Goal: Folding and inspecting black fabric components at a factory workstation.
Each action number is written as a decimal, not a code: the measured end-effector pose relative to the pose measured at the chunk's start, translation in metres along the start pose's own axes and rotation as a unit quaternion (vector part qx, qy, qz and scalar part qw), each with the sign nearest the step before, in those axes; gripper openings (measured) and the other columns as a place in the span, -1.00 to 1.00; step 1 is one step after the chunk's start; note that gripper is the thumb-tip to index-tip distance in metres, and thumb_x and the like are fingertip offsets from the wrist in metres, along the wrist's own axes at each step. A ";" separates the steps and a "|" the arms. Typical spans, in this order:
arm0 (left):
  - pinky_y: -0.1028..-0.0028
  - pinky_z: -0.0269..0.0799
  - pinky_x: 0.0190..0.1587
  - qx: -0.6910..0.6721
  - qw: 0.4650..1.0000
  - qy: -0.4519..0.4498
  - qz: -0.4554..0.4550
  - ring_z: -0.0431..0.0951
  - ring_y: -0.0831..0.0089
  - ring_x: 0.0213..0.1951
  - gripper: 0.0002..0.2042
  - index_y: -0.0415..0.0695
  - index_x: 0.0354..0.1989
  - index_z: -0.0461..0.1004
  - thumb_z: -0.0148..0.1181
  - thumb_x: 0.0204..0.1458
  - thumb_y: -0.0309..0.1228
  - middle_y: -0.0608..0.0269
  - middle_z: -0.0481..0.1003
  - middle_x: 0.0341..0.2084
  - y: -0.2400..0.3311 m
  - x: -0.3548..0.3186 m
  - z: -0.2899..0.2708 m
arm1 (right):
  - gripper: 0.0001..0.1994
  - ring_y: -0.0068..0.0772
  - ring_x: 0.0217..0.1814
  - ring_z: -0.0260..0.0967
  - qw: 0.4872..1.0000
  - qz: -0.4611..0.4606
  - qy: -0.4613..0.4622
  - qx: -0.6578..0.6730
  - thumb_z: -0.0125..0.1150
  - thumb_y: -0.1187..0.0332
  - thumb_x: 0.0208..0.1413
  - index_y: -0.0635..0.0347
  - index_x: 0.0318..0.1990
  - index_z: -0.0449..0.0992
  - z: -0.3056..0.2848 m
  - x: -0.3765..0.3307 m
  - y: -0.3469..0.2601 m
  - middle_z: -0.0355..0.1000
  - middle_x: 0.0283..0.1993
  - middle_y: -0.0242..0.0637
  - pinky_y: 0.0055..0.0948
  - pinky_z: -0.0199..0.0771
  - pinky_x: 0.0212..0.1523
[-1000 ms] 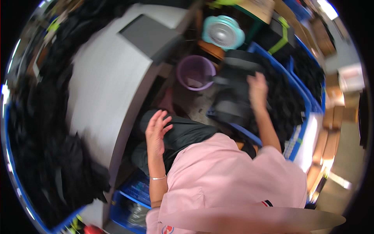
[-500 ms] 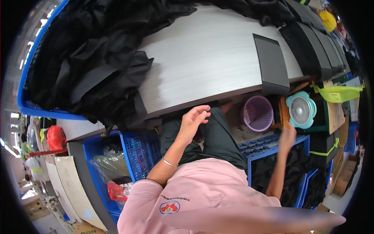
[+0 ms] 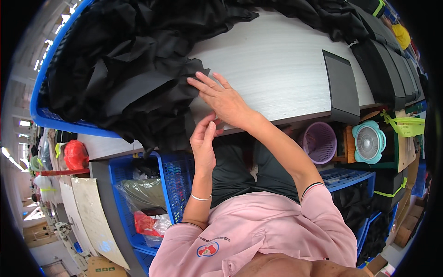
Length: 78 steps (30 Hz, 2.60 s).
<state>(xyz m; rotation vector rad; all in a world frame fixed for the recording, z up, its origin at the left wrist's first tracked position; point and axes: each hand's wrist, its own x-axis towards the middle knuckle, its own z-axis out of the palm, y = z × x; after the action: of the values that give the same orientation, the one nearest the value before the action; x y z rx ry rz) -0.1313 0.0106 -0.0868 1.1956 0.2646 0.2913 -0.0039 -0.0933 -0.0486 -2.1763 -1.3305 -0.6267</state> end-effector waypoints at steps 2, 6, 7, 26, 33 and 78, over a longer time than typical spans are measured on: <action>0.45 0.50 -0.03 0.005 1.000 0.002 0.000 0.55 0.45 -0.01 -0.73 -0.26 0.05 0.52 0.11 0.28 -0.39 0.14 0.52 0.06 -0.001 -0.003 -0.006 | -0.83 -0.19 0.42 0.19 0.998 0.030 0.000 0.050 0.17 0.53 0.06 0.36 -0.18 0.54 0.003 -0.003 0.000 0.24 0.39 -0.19 -0.06 -0.16 0.53; 0.46 0.50 -0.05 0.020 0.999 0.001 0.034 0.59 0.40 -0.06 -0.74 -0.30 0.01 0.53 0.12 0.27 -0.39 0.09 0.55 0.02 0.008 0.003 -0.016 | -0.89 -0.19 0.13 0.42 0.974 0.148 0.094 0.144 0.21 0.58 0.10 0.38 -0.22 0.50 -0.029 -0.035 -0.003 0.41 0.16 -0.21 -0.13 0.18 0.39; 0.45 0.50 -0.05 0.013 0.999 0.000 0.048 0.61 0.38 -0.10 -0.76 -0.31 -0.04 0.54 0.12 0.26 -0.40 0.08 0.58 -0.03 0.005 0.005 -0.019 | -0.89 -0.25 0.00 0.50 0.952 0.188 0.154 0.186 0.22 0.61 0.10 0.38 -0.22 0.49 -0.037 -0.042 -0.004 0.46 0.06 -0.23 -0.21 0.34 0.30; 0.26 0.34 0.21 0.335 0.877 -0.251 0.237 0.41 0.05 0.17 -0.41 -0.21 0.17 0.41 0.44 -0.11 -0.43 0.00 0.41 0.13 0.010 -0.014 0.115 | -0.67 -0.74 -0.30 0.33 0.644 0.567 0.360 0.366 0.22 0.56 0.19 0.32 0.11 0.48 -0.064 -0.186 -0.032 0.31 -0.05 -0.43 -0.63 0.48 -0.26; 0.38 0.45 -0.04 0.390 0.886 -0.178 0.178 0.56 0.25 -0.11 -0.64 -0.18 -0.02 0.55 0.39 -0.03 -0.40 0.13 0.56 -0.21 -0.038 0.038 0.123 | -0.70 -0.11 -0.07 0.42 0.888 0.367 0.255 -0.113 0.32 0.58 0.06 0.29 -0.02 0.53 -0.094 -0.174 -0.060 0.39 0.01 -0.17 -0.28 0.41 0.02; 0.53 0.34 -0.24 0.153 0.975 -0.034 0.155 0.39 0.63 -0.36 -0.75 -0.28 -0.31 0.58 0.14 0.26 -0.32 0.35 0.51 -0.47 -0.028 0.048 0.142 | -0.90 -0.60 -0.12 0.24 0.670 0.446 0.265 0.531 0.11 0.47 0.27 0.27 -0.12 0.43 -0.083 -0.163 -0.097 0.33 -0.11 -0.45 -0.52 0.31 -0.07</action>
<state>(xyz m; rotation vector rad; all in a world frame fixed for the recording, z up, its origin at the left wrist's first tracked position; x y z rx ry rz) -0.0344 -0.1056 -0.0664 1.5517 0.0613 0.4928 -0.1687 -0.2168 -0.0680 -1.1865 -0.0564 0.0151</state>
